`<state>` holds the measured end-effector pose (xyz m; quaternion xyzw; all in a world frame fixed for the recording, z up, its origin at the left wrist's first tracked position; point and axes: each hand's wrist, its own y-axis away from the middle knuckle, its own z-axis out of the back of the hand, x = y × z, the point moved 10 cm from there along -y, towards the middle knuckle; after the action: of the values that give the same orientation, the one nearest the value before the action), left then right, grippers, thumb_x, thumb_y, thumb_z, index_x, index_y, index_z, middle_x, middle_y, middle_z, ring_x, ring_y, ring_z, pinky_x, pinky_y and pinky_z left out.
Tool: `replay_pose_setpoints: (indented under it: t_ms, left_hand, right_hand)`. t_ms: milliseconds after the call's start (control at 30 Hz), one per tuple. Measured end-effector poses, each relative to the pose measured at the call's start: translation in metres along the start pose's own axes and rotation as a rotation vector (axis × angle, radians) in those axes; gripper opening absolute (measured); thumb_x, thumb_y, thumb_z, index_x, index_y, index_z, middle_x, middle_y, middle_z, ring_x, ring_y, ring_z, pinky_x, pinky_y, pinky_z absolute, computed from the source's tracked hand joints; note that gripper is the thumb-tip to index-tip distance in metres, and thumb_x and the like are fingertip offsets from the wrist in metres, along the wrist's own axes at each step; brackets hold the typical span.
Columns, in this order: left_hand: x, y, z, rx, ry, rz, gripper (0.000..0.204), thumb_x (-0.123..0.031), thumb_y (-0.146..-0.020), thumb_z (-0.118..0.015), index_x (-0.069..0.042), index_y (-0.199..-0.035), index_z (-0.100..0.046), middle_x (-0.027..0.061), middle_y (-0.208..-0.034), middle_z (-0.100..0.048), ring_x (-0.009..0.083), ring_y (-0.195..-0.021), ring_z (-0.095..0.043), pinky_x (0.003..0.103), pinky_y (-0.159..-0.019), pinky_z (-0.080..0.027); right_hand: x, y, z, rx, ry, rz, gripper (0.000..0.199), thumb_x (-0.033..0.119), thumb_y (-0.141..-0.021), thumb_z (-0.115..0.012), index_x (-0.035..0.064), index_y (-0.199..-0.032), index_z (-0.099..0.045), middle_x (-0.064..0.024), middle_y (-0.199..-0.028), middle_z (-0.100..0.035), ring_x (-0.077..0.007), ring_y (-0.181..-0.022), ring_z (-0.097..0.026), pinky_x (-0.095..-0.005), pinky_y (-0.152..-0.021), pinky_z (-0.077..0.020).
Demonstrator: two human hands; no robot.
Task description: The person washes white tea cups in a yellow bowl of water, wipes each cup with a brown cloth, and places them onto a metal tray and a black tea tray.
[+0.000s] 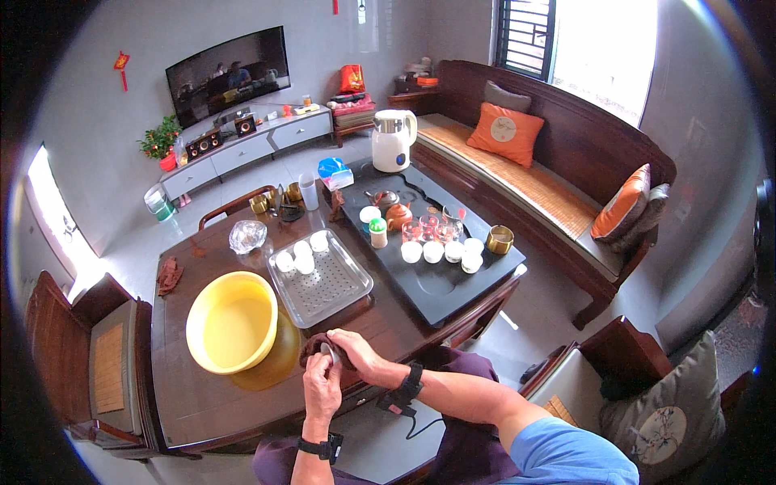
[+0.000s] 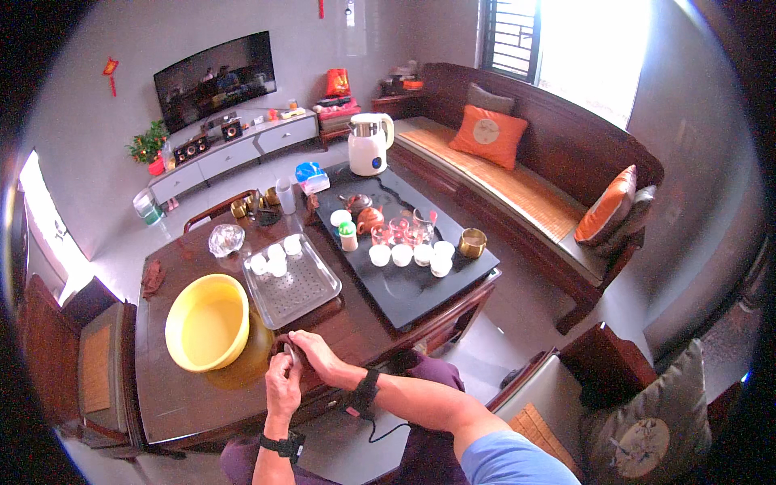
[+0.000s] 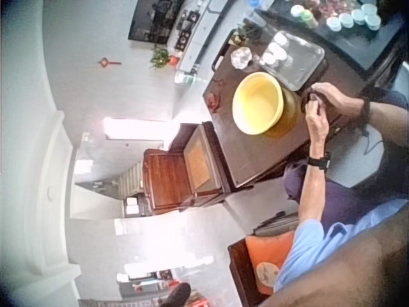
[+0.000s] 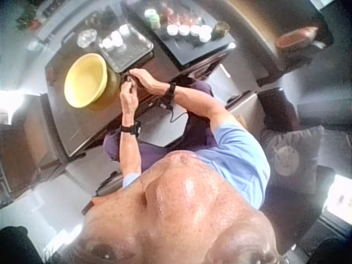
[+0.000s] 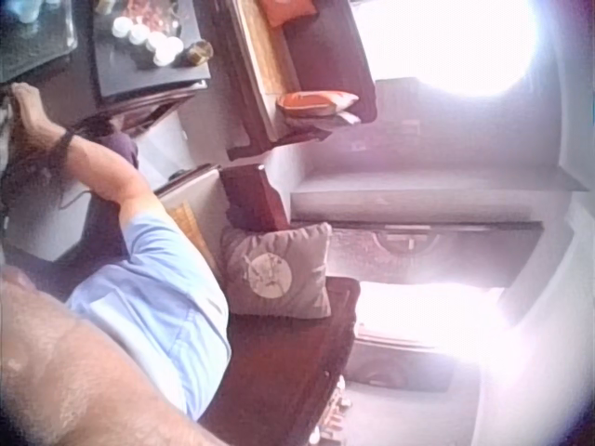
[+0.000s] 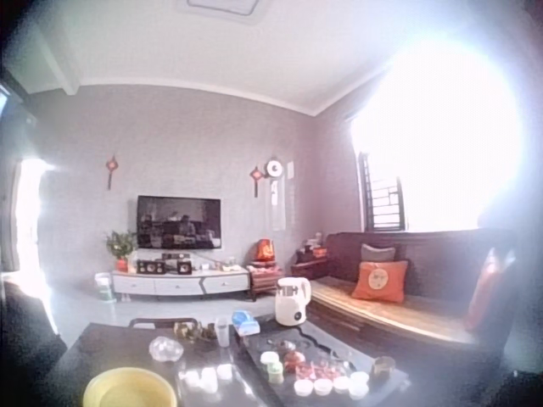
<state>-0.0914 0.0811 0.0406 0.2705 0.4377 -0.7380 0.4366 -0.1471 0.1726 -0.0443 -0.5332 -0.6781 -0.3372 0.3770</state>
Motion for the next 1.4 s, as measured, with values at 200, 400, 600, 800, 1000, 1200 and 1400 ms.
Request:
replay_pose_setpoints:
  t_ms: [200,400,600,800,1000,1200,1400]
  left_hand:
    - [-0.017,0.005,0.012,-0.058,-0.297,-0.352,0.010,-0.006,-0.090,-0.064,0.003,-0.089,-0.061,0.0151,-0.092,-0.064,0.0333,-0.087,-0.059,0.040,-0.075,-0.047]
    - [0.051,-0.002,0.015,-0.063,0.285,0.161,0.017,-0.008,-0.096,-0.053,0.005,-0.101,-0.064,0.0063,-0.082,-0.063,0.0091,-0.081,-0.054,0.028,-0.075,-0.047]
    - [0.003,-0.002,0.012,0.011,-0.005,-0.088,0.016,-0.007,-0.092,-0.058,0.003,-0.104,-0.065,0.0165,-0.104,-0.067,0.0376,-0.099,-0.061,0.042,-0.087,-0.048]
    - [-0.035,0.005,0.001,0.015,-0.375,-0.367,0.016,-0.017,-0.091,-0.068,-0.002,-0.096,-0.067,0.0109,-0.103,-0.066,0.0293,-0.098,-0.060,0.043,-0.089,-0.041]
    - [-0.038,0.010,0.003,-0.010,-0.608,-0.443,0.013,-0.014,-0.090,-0.066,-0.002,-0.095,-0.067,0.0091,-0.106,-0.067,0.0277,-0.104,-0.062,0.044,-0.094,-0.042]
    - [-0.026,0.009,-0.011,0.016,-0.725,-0.376,0.013,-0.010,-0.088,-0.061,-0.003,-0.097,-0.068,0.0072,-0.105,-0.067,0.0244,-0.105,-0.061,0.040,-0.090,-0.043]
    - [-0.026,0.008,-0.007,-0.003,-0.746,-0.354,0.014,-0.009,-0.086,-0.061,-0.003,-0.096,-0.068,0.0085,-0.102,-0.067,0.0256,-0.101,-0.061,0.040,-0.085,-0.044]
  right_hand:
    - [0.006,0.011,-0.008,-0.081,0.119,-0.221,0.039,0.036,-0.105,-0.046,0.0062,-0.096,-0.068,-0.0048,-0.086,-0.067,-0.0177,-0.080,-0.059,-0.0367,-0.077,-0.0470]
    - [0.071,0.031,-0.053,0.071,0.890,0.649,0.036,0.024,-0.100,-0.053,-0.0002,-0.125,-0.061,-0.0194,-0.124,-0.062,-0.0367,-0.115,-0.059,-0.0423,-0.104,-0.0450]
    - [0.039,0.003,-0.029,0.098,0.486,0.256,0.036,0.028,-0.105,-0.045,0.0004,-0.112,-0.068,-0.0116,-0.103,-0.071,-0.0226,-0.098,-0.065,-0.0375,-0.090,-0.0503]
    - [-0.052,-0.005,0.013,-0.017,-0.096,-0.527,0.041,0.041,-0.103,-0.045,0.0077,-0.096,-0.068,-0.0044,-0.086,-0.067,-0.0171,-0.077,-0.059,-0.0350,-0.070,-0.0483]
    - [0.010,0.007,-0.001,-0.097,0.287,-0.214,0.056,0.046,-0.104,-0.041,0.0019,-0.096,-0.075,-0.0084,-0.091,-0.071,-0.0217,-0.087,-0.061,-0.0353,-0.090,-0.0454]
    - [0.025,0.003,0.020,-0.195,0.950,-0.001,0.059,0.047,-0.105,-0.031,-0.0001,-0.097,-0.066,-0.0306,-0.098,-0.068,-0.0482,-0.095,-0.065,-0.0541,-0.084,-0.0482]
    - [0.039,0.007,0.011,-0.230,1.164,0.034,0.054,0.044,-0.104,-0.034,0.0019,-0.091,-0.066,-0.0262,-0.099,-0.070,-0.0488,-0.094,-0.065,-0.0589,-0.085,-0.0508]
